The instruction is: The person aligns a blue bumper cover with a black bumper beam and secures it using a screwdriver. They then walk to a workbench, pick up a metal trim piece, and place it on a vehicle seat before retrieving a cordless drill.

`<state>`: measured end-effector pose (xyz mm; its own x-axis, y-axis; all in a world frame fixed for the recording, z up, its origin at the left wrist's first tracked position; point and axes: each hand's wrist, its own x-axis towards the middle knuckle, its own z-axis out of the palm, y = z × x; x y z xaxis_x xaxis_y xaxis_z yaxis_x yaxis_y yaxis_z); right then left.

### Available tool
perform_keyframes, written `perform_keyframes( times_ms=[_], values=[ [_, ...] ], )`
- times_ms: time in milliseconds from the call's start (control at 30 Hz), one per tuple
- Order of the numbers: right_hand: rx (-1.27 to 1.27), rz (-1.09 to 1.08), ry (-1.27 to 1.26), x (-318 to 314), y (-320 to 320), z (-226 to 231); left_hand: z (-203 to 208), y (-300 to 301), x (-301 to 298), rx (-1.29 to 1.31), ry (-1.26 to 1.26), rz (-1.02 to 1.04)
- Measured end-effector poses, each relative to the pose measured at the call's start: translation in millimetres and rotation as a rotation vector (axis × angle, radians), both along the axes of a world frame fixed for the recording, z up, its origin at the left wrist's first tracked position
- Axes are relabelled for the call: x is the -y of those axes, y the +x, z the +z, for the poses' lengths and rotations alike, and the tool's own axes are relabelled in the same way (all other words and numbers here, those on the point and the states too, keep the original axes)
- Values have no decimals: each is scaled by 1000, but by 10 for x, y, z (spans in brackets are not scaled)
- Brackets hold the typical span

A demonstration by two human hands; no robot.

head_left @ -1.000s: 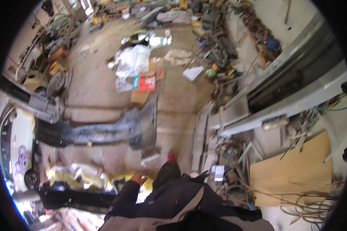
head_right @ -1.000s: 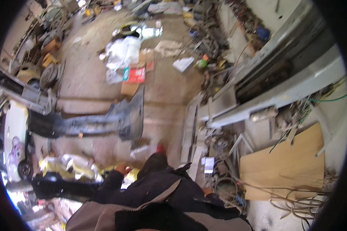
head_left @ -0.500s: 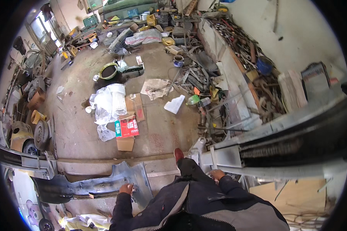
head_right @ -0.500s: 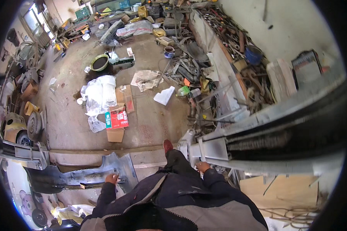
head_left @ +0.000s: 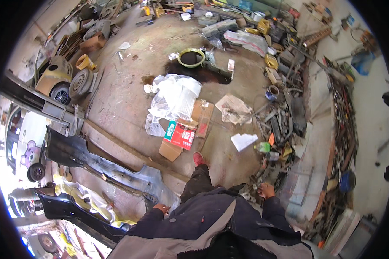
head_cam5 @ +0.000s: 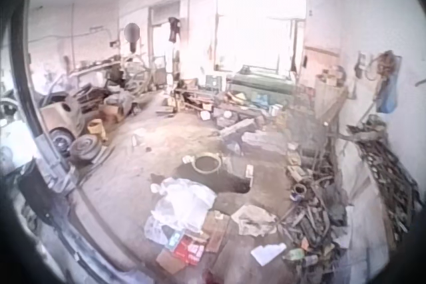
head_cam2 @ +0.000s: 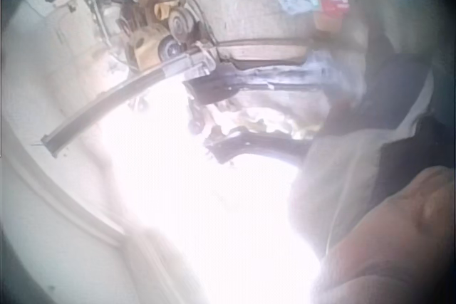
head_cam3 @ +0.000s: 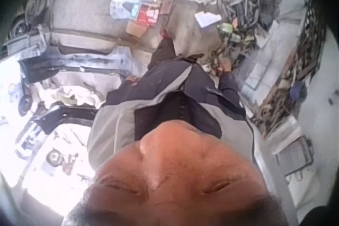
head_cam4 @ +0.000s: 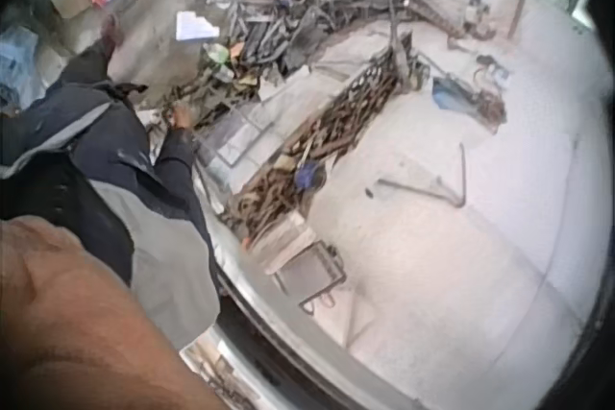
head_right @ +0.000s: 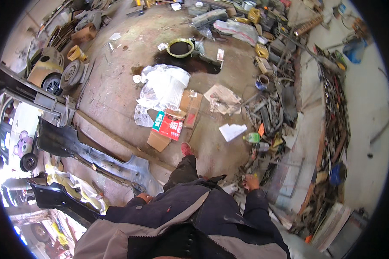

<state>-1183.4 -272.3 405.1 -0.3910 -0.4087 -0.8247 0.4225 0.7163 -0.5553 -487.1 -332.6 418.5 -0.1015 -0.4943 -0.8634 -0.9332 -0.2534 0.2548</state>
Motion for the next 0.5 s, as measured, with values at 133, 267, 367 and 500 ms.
perform_keyframes(
  times_ms=[133, 267, 367, 500],
  values=[
    [-320, 705, -91, 524, 30, -34, -446, 7, 1016, -18, 19, 142],
    [-305, 871, -20, 1234, 244, -289, -616, 69, 2301, -145, -105, 272],
    [-1092, 1737, -505, 1901, 380, -345, -430, 175, 3358, -60, -381, 51],
    [22, 761, 82, 3175, 617, -682, -27, 461, 4755, -112, -454, 273]
  ],
)
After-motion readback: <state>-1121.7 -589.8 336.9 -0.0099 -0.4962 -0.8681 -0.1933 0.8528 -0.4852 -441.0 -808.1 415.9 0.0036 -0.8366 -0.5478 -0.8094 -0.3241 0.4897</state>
